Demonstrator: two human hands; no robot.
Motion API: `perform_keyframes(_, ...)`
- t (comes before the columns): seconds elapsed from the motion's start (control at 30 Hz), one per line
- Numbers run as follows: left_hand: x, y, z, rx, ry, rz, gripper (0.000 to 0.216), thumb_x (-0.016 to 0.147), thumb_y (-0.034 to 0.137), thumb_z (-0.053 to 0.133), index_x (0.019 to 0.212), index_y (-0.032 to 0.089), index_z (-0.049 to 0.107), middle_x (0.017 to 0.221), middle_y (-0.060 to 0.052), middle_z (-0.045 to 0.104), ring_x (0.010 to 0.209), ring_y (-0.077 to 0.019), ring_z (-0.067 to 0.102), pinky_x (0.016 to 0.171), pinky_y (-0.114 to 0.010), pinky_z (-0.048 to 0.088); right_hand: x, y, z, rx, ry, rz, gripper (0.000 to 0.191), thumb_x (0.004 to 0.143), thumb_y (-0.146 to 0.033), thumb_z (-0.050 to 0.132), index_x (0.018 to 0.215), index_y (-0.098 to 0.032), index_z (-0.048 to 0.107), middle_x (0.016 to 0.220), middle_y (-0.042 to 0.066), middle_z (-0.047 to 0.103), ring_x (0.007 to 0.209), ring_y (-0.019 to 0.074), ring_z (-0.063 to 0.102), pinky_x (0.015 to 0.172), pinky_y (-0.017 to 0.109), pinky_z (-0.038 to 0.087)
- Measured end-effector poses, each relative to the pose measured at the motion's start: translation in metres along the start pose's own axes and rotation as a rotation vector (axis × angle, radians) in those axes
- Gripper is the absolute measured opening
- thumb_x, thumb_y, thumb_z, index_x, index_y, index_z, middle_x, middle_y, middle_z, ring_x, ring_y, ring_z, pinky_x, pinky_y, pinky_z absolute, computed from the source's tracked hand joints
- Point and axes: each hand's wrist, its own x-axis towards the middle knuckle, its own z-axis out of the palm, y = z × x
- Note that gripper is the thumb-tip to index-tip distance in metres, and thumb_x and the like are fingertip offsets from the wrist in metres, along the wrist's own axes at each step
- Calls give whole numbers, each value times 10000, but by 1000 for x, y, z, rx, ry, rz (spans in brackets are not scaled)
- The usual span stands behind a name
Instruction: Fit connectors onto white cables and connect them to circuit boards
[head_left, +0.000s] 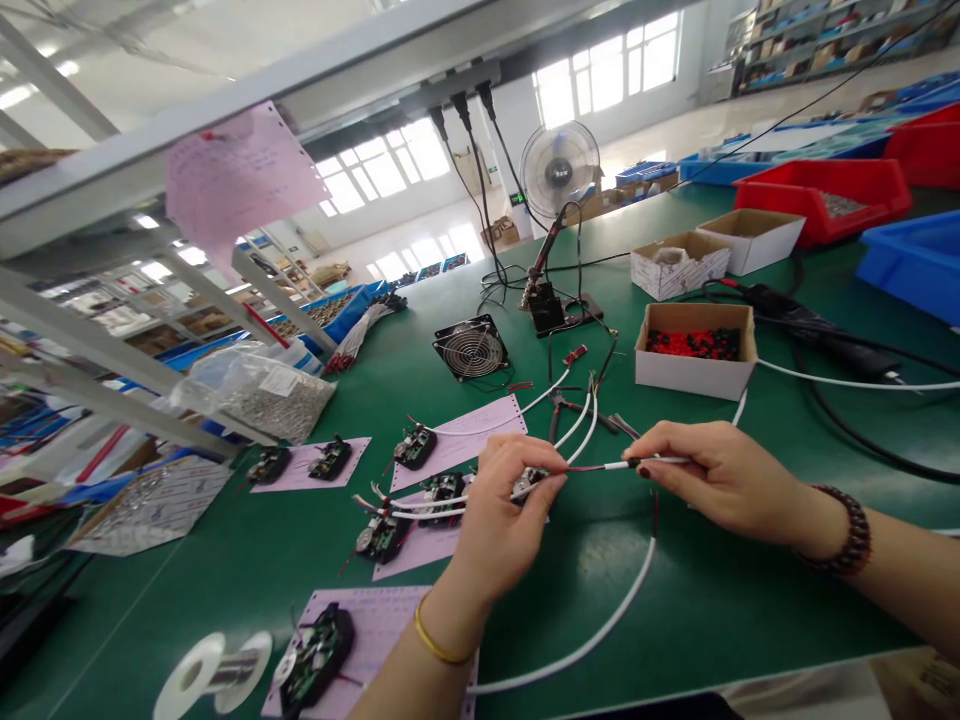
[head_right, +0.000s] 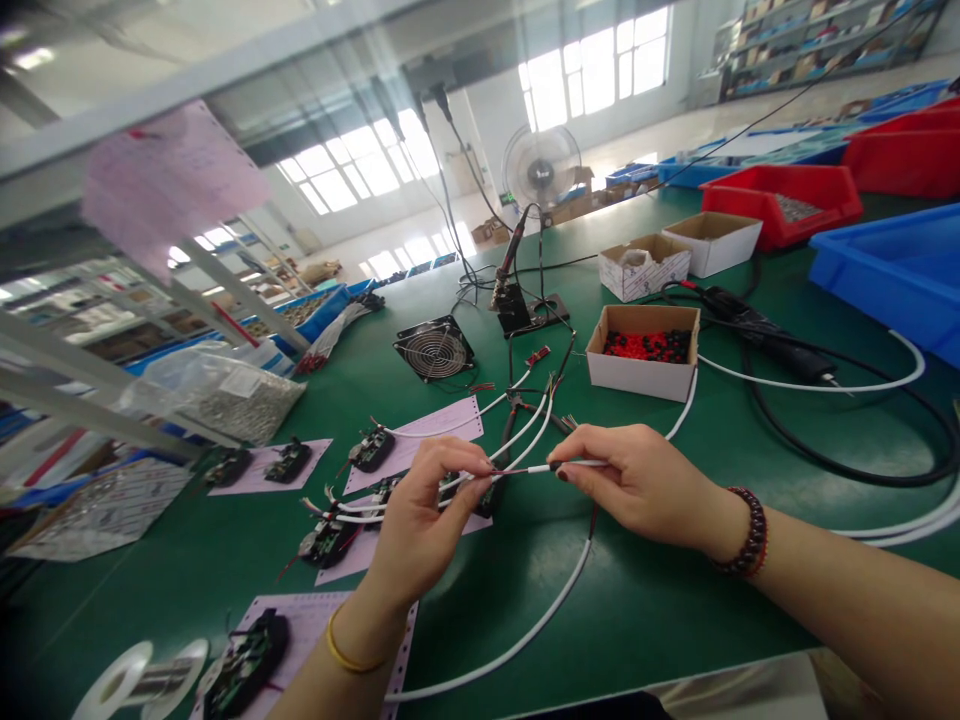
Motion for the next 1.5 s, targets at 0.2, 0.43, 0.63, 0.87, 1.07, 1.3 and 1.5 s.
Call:
perform_keyframes(0.2, -2, 5, 9, 259, -113, 142, 99, 962, 161, 637, 984, 243, 687, 967, -39, 728, 990, -253, 593, 920, -407, 377, 2, 4, 9, -39, -51, -37, 187, 1004, -268, 572, 1025, -189, 740, 894, 28, 775, 724, 142, 698, 671, 229, 508)
perform_keyframes(0.43, -3, 0, 18, 319, -82, 85, 57, 959, 217, 678, 903, 227, 672, 862, -26, 692, 895, -248, 562, 812, -371, 341, -2, 6, 20, -103, -46, -53, 185, 1027, -263, 554, 1066, -198, 723, 982, 36, 798, 855, 166, 751, 752, 251, 535)
perform_keyframes(0.63, -4, 0, 14, 227, -197, 17, 83, 973, 173, 600, 964, 226, 663, 937, -38, 686, 975, -255, 545, 868, -383, 361, -3, 6, 18, -175, -50, -103, 212, 1063, -292, 501, 1074, -193, 688, 984, 53, 795, 839, 179, 752, 744, 271, 536)
perform_keyframes(0.87, -4, 3, 17, 156, -208, -11, 70, 948, 181, 599, 898, 214, 634, 881, -29, 641, 914, -238, 538, 838, -374, 364, -5, 6, 23, -178, -66, -124, 247, 1083, -308, 436, 1041, -193, 651, 924, 60, 777, 786, 184, 734, 712, 279, 517)
perform_keyframes(1.07, -5, 1, 13, 150, -224, 10, 81, 966, 178, 626, 949, 233, 683, 906, -18, 670, 953, -237, 543, 862, -374, 358, -7, 5, 25, -115, -64, -109, 250, 1080, -312, 438, 1037, -193, 654, 902, 59, 767, 769, 170, 713, 696, 269, 502)
perform_keyframes(1.3, -4, 3, 10, 297, -195, 136, 64, 991, 215, 640, 944, 233, 680, 900, -23, 702, 962, -251, 558, 863, -393, 349, -6, 3, 24, -96, -58, -87, 217, 1062, -275, 456, 1023, -194, 654, 899, 51, 762, 767, 164, 708, 696, 263, 501)
perform_keyframes(1.5, -3, 3, 13, 241, -242, 96, 106, 1001, 202, 600, 1003, 243, 697, 931, -32, 721, 982, -261, 573, 867, -398, 367, -7, 4, 25, -89, -44, -79, 226, 1057, -288, 453, 1014, -197, 654, 876, 52, 757, 744, 168, 697, 679, 264, 495)
